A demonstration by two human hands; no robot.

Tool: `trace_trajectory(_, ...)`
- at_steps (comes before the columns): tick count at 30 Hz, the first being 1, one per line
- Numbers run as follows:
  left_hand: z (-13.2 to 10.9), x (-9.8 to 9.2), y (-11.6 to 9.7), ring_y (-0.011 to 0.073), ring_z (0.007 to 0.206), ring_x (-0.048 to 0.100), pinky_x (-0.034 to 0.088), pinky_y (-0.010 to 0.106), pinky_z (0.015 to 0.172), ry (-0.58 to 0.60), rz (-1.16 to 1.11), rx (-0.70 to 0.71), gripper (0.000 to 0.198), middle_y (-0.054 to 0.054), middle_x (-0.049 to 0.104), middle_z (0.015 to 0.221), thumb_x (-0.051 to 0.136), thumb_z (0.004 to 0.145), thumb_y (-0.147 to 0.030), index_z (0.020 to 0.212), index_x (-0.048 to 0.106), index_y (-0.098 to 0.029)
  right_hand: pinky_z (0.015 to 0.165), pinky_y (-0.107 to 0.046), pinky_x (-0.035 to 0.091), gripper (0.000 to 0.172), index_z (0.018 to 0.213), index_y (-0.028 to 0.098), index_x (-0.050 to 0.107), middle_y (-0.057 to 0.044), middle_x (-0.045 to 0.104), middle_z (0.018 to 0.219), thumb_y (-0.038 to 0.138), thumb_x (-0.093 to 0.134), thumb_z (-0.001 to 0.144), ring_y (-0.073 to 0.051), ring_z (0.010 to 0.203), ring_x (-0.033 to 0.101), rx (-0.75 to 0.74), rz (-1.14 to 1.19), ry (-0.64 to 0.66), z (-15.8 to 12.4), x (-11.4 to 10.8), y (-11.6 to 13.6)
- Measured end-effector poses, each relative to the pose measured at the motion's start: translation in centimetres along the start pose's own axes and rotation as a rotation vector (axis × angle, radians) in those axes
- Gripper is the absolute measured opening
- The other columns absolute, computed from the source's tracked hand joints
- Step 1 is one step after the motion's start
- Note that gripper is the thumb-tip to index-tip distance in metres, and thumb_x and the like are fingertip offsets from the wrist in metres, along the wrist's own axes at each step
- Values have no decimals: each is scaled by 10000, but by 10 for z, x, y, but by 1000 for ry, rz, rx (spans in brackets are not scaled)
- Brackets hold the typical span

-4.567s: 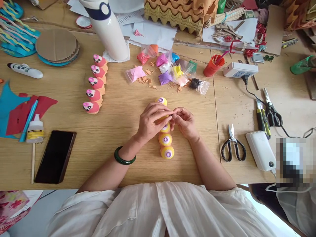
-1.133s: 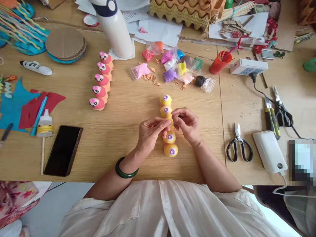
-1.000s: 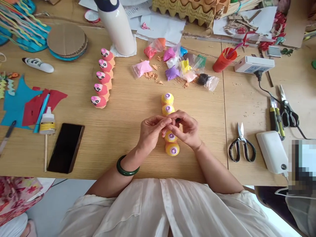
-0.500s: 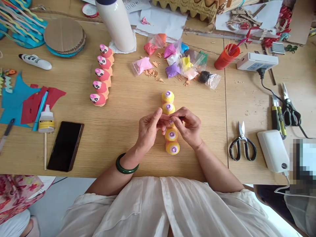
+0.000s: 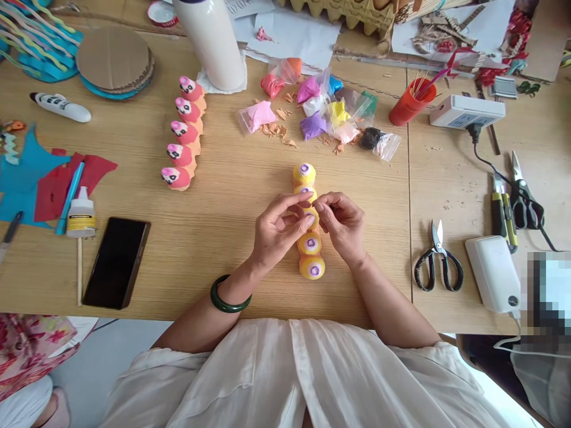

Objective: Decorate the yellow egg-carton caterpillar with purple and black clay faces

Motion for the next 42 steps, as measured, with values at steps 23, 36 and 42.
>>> trace_trajectory(23, 1, -8, -15, 99, 760, 706, 569, 177, 652, -105, 141, 116, 91, 14, 766, 883, 822, 949, -316, 914, 847, -237, 565, -262, 407, 264, 996, 226, 731, 47, 585, 690, 487, 763, 970, -94, 581, 480, -52, 4, 94, -3, 3, 3)
trace_trajectory(36, 3, -10, -14, 81, 648, 634, 552, 182, 625, -110, 149, 81, 338, -3, 700, 740, 655, 1073, -403, 850, 821, -212, 595, -254, 481, 294, 845, 213, 766, -6, 746, 769, 486, 785, 952, -106, 636, 601, -128, -75, 62, -2, 1, 3)
trace_trajectory(42, 3, -5, -12, 125, 905, 745, 632, 181, 706, -45, 66, 153, 150, 32, 766, 1043, 822, 952, -300, 1095, 842, -257, 562, -249, 435, 447, 738, 200, 701, 40, 598, 620, 598, 775, 928, -78, 539, 449, -50, -61, 48, -1, 2, 0)
Point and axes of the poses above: each hand's wrist, its own z-axis towards the middle knuckle, its own x-axis out of the palm, y = z × x, the point moved 8 cm from there along z, towards the middle knuckle
